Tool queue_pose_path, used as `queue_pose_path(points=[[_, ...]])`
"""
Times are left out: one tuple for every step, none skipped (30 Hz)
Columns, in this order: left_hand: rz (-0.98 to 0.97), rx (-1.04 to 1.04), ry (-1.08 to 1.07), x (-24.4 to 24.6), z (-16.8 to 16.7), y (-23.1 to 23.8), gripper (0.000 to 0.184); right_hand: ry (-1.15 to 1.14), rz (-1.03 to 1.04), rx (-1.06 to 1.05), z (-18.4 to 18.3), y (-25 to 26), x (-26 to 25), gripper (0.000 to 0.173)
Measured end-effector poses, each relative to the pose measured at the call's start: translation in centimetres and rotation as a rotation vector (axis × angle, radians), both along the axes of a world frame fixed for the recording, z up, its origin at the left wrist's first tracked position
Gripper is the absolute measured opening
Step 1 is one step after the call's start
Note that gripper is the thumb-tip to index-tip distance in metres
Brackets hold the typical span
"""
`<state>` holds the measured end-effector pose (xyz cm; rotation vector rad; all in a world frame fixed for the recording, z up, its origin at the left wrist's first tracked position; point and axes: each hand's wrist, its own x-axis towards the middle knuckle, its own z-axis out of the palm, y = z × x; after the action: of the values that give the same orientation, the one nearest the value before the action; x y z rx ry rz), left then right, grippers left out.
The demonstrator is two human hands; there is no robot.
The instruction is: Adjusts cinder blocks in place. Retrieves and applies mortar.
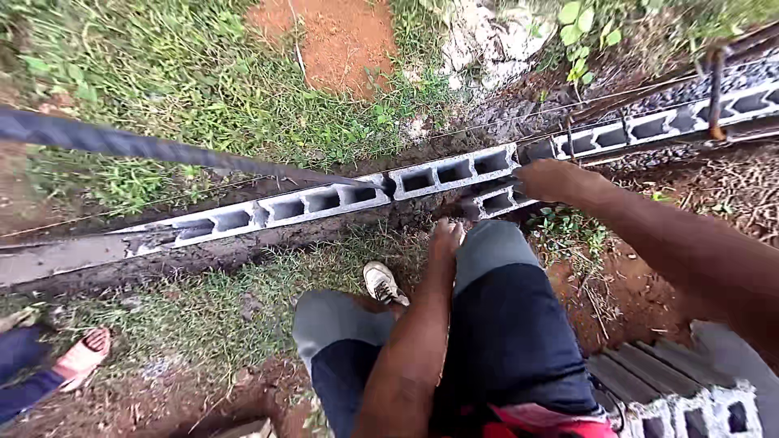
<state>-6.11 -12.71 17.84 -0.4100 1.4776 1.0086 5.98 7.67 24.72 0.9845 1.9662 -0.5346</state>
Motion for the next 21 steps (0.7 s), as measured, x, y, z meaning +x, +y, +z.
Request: queue_pose_path(points=[[0.007, 0.031, 0.018, -0.7, 1.7, -1.3, 0.038, 0.011, 0.027, -0.038, 0.9, 0.2, -1.1, 0.034], [0.182, 0.037, -0.037, -1.3, 3.2, -2.2, 0.039, 0.057, 0.035, -0.085, 1.8, 0.4, -2.1, 0.034], [0.375, 0.005, -0.086, -2.3, 5.1, -2.8, 0.042, 0.109, 0.023, -0.136, 3.0, 0.5, -3.0, 0.034], [0.517, -0.024, -0.105, -3.7, 7.5, -3.2, 0.043, 0.152, 0.009, -0.171, 4.2, 0.5, -3.9, 0.034], [0.605, -0.040, -0.106, -5.2, 9.7, -4.1, 0.046, 0.180, -0.005, -0.190, 5.6, 0.3, -4.6, 0.034], [0.656, -0.036, -0.088, -6.8, 11.8, -5.2, 0.047, 0.175, -0.010, -0.200, 7.4, -0.1, -5.4, 0.034], [0.684, -0.021, -0.058, -8.6, 13.9, -6.4, 0.046, 0.158, -0.006, -0.194, 9.4, -0.5, -6.3, 0.035], [0.700, -0.002, -0.028, -10.3, 16.1, -7.6, 0.044, 0.149, -0.007, -0.177, 11.5, -1.0, -7.0, 0.035], [0.706, 0.005, 0.009, -11.7, 18.0, -9.0, 0.042, 0.176, -0.021, -0.147, 13.3, -1.5, -7.0, 0.034], [0.710, -0.005, 0.053, -13.0, 20.1, -10.5, 0.038, 0.185, -0.062, -0.149, 15.7, -2.2, -7.2, 0.034], [0.709, -0.016, 0.095, -14.2, 22.1, -12.2, 0.037, 0.193, -0.118, -0.164, 18.1, -3.0, -7.3, 0.035], [0.720, -0.026, 0.137, -15.3, 24.0, -14.0, 0.036, 0.188, -0.189, -0.205, 20.5, -3.5, -8.0, 0.038], [0.742, -0.038, 0.177, -16.3, 25.9, -15.9, 0.036, 0.189, -0.260, -0.239, 22.7, -4.1, -9.0, 0.040], [0.761, -0.040, 0.208, -16.9, 27.6, -18.3, 0.036, 0.193, -0.318, -0.269, 24.5, -5.0, -10.0, 0.041], [0.778, -0.033, 0.238, -17.3, 29.0, -20.9, 0.036, 0.199, -0.353, -0.292, 25.8, -5.9, -11.0, 0.041], [0.792, -0.040, 0.270, -17.4, 30.1, -23.7, 0.036, 0.195, -0.370, -0.316, 26.5, -6.7, -11.5, 0.040], [0.814, -0.057, 0.295, -16.8, 30.9, -26.5, 0.037, 0.179, -0.358, -0.334, 26.6, -7.2, -11.6, 0.039], [0.844, -0.082, 0.317, -16.0, 31.6, -29.3, 0.038, 0.153, -0.332, -0.347, 26.0, -7.6, -11.7, 0.039], [0.888, -0.110, 0.340, -14.7, 32.3, -32.1, 0.038, 0.112, -0.290, -0.355, 25.0, -8.0, -11.7, 0.040], [0.953, -0.147, 0.359, -12.6, 32.6, -34.7, 0.038, 0.057, -0.232, -0.358, 24.0, -8.3, -11.6, 0.040], [1.035, -0.191, 0.358, -9.8, 32.9, -37.2, 0.038, -0.009, -0.161, -0.360, 23.2, -8.8, -11.8, 0.040]])
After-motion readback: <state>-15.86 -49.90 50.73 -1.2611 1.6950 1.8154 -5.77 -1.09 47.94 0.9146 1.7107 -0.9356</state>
